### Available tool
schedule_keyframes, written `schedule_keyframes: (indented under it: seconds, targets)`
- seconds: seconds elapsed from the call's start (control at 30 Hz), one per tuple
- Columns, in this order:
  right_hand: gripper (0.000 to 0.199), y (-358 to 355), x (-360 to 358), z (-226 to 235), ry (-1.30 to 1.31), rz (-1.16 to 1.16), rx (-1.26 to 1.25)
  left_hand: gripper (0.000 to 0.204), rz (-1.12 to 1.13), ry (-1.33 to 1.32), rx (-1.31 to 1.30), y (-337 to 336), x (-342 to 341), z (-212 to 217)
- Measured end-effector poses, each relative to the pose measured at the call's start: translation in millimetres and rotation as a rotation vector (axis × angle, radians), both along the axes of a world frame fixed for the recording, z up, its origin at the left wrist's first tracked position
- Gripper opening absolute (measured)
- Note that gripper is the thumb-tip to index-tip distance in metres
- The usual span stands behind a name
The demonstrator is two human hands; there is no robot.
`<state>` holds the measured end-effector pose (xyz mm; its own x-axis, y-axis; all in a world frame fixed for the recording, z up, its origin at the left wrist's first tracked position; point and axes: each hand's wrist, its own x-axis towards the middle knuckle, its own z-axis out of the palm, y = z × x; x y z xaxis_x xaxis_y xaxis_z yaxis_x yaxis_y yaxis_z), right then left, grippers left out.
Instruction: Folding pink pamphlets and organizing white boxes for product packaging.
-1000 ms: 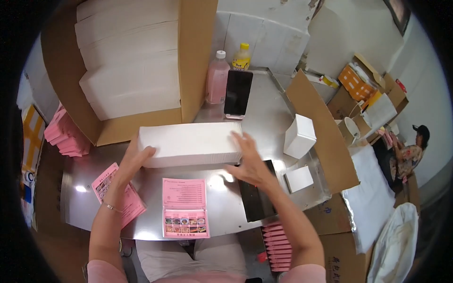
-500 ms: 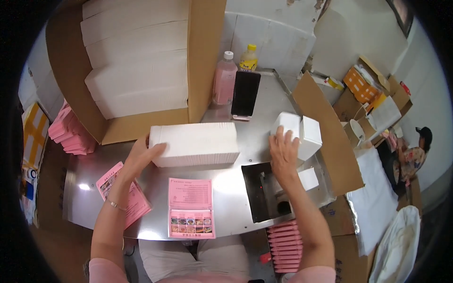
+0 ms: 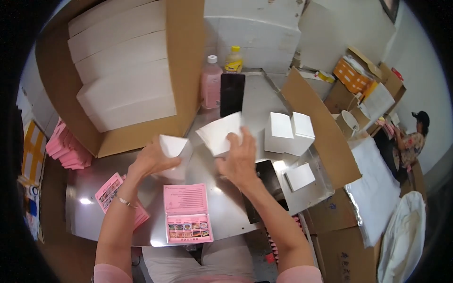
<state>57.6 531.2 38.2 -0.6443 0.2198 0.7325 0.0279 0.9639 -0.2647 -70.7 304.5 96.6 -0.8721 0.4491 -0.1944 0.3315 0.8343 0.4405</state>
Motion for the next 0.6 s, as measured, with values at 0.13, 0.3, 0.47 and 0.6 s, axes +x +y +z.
schedule_keyframes:
  seconds: [0.13,0.3,0.47,0.6]
  targets:
    - [0.059,54,20,23,-0.525,-0.301,0.695,0.111,-0.129,0.050,-0.162,18,14,12]
    - [0.067,44,69,25,-0.092,-0.260,0.215,0.100,-0.209,0.076,-0.075,23,6,9]
    - [0.058,53,172,-16,-0.484,-0.622,-0.058,0.067,-0.205,-0.948,0.816,96,4,2]
    - [0.036,72,175,-35,-0.117,-0.333,-0.182,0.065,-0.093,-0.976,0.953,161,2,-33]
